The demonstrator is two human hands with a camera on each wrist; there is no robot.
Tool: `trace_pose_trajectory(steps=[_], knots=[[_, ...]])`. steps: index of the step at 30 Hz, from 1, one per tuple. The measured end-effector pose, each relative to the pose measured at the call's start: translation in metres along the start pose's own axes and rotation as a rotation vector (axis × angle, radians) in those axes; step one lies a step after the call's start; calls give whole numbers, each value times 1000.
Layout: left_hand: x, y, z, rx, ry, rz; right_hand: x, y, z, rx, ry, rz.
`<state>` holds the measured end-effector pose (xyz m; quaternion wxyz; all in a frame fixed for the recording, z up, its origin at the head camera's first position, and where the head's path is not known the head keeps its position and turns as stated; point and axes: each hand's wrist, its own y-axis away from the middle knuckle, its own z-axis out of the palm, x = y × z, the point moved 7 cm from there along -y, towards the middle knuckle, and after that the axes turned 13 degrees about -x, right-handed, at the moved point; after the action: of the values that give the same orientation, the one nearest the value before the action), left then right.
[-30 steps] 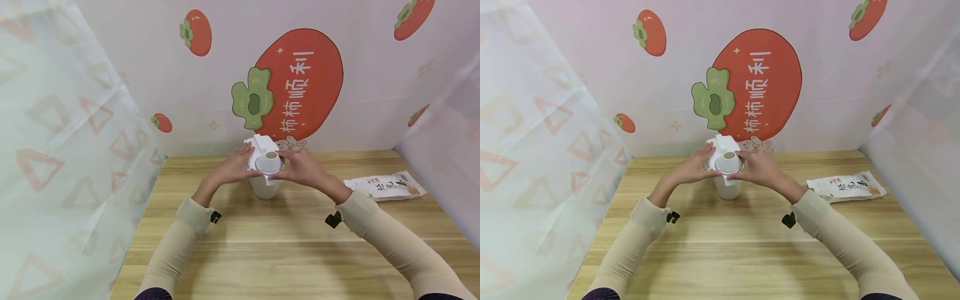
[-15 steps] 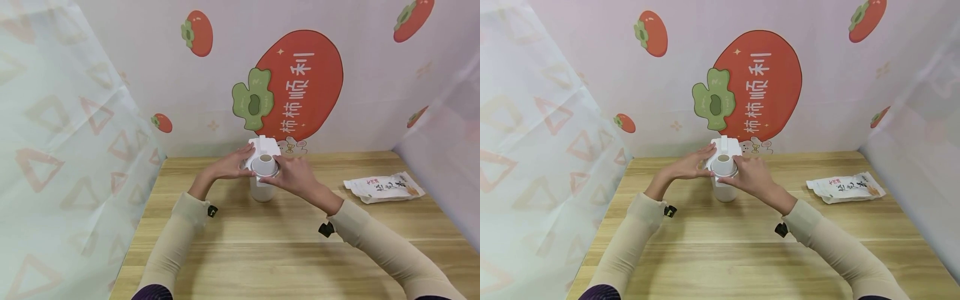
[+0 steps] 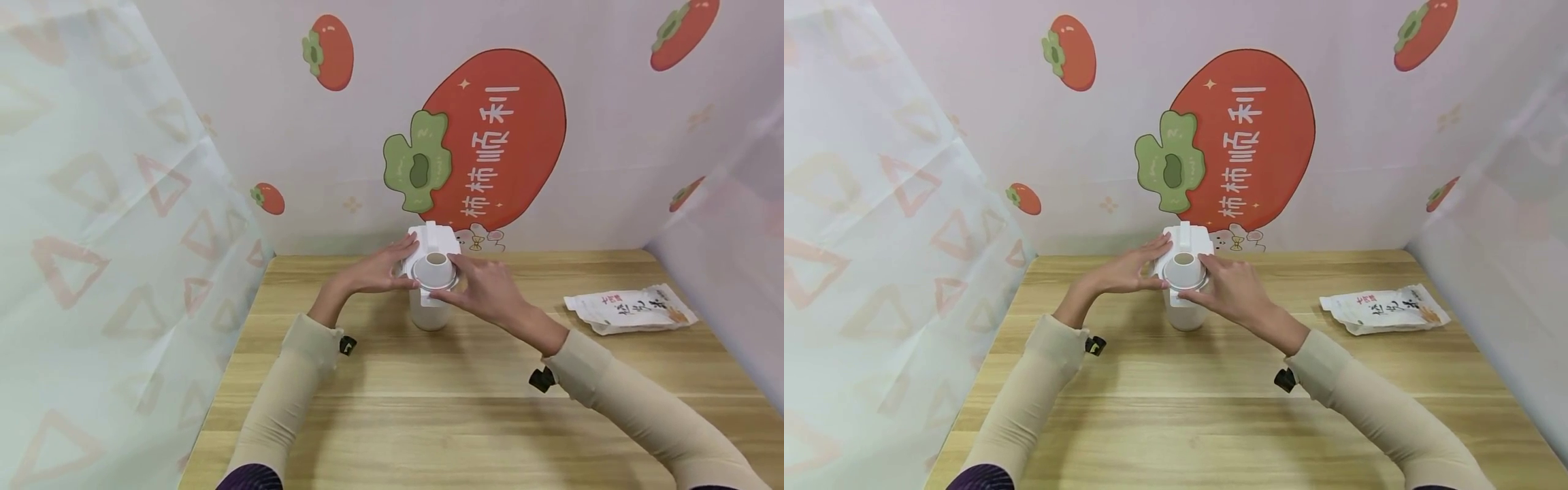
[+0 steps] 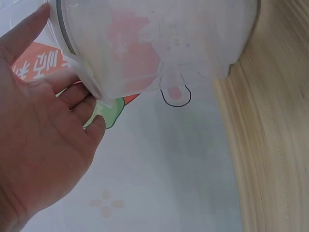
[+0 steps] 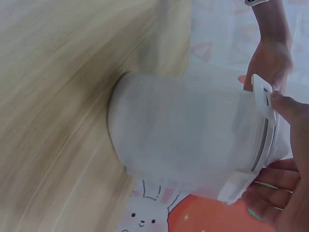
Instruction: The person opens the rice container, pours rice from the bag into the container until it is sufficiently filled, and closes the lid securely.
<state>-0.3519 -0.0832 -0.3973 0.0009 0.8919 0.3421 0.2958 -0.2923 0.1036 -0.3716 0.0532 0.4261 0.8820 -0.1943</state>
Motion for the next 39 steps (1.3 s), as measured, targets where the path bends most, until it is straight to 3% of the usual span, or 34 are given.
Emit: trace_pose_trajectory(steps=[8,18,27,39], knots=[[7,4,1,25,-31,7,25,4,-5,-54,-129,8],[13,12,1,101,-21,-27,59,4,2,-245,-316,43],[11,10,7,126,-45,-35,76,-3,18,-277,-545,8],[11,6,11,115,-44,-40,88,-10,34,-320,-745,-7]])
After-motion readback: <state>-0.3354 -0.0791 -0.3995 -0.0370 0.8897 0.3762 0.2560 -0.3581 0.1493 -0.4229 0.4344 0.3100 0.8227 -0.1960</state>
